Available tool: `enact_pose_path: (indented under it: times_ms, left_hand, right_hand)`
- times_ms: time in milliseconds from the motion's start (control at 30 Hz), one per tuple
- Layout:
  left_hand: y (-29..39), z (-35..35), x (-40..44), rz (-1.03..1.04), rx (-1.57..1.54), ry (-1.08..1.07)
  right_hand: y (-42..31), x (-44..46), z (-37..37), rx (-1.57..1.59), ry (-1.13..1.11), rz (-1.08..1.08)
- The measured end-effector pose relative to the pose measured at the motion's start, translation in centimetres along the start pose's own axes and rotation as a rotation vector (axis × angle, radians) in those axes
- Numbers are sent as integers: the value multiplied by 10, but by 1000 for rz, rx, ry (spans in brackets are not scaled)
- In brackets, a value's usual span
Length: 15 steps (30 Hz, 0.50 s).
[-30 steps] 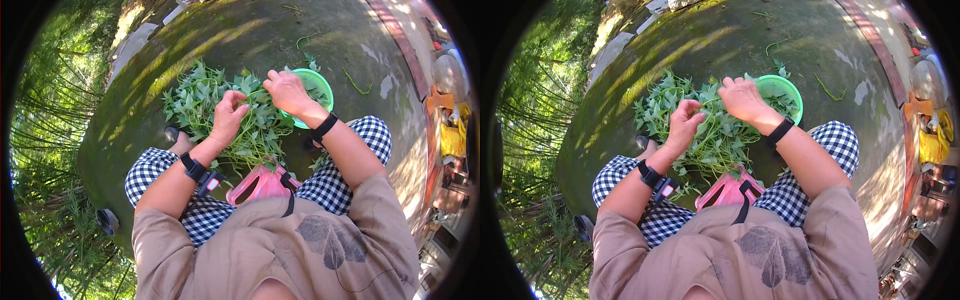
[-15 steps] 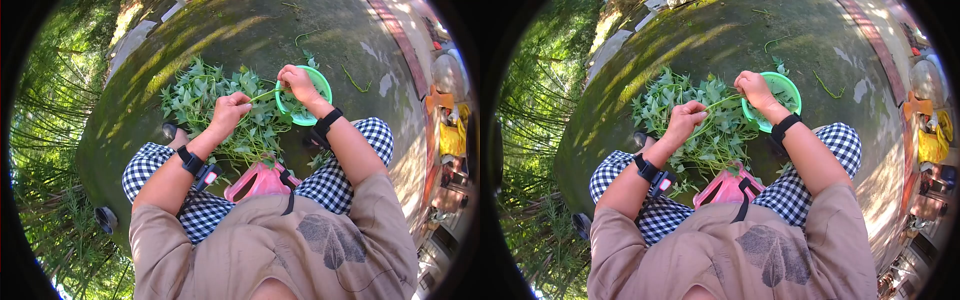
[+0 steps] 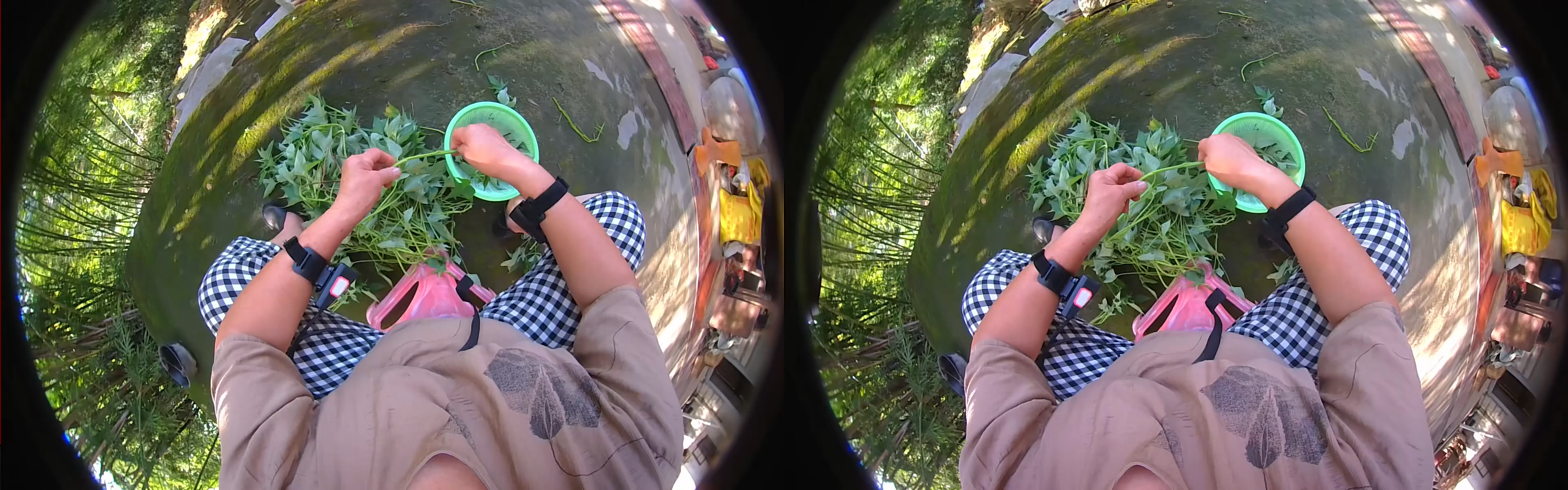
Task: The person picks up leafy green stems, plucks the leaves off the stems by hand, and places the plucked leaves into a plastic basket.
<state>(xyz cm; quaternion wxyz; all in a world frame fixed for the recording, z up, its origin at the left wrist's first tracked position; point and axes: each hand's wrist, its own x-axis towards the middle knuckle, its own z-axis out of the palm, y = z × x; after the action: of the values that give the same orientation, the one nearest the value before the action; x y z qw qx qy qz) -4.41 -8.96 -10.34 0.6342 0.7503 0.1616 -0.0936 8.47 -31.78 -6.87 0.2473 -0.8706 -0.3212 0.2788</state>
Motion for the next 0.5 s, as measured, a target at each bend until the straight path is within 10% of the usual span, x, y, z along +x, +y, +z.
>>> enact_pose_path:
  times_ms: [167, 500]
  left_hand:
    - [-18, -6, 4, 112, 502, 82]
    - [-4, -18, 11, 375, 690, 209]
  right_hand:
    - [-3, -9, 7, -405, 258, -11]
    - [25, 2, -11, -95, 635, 150]
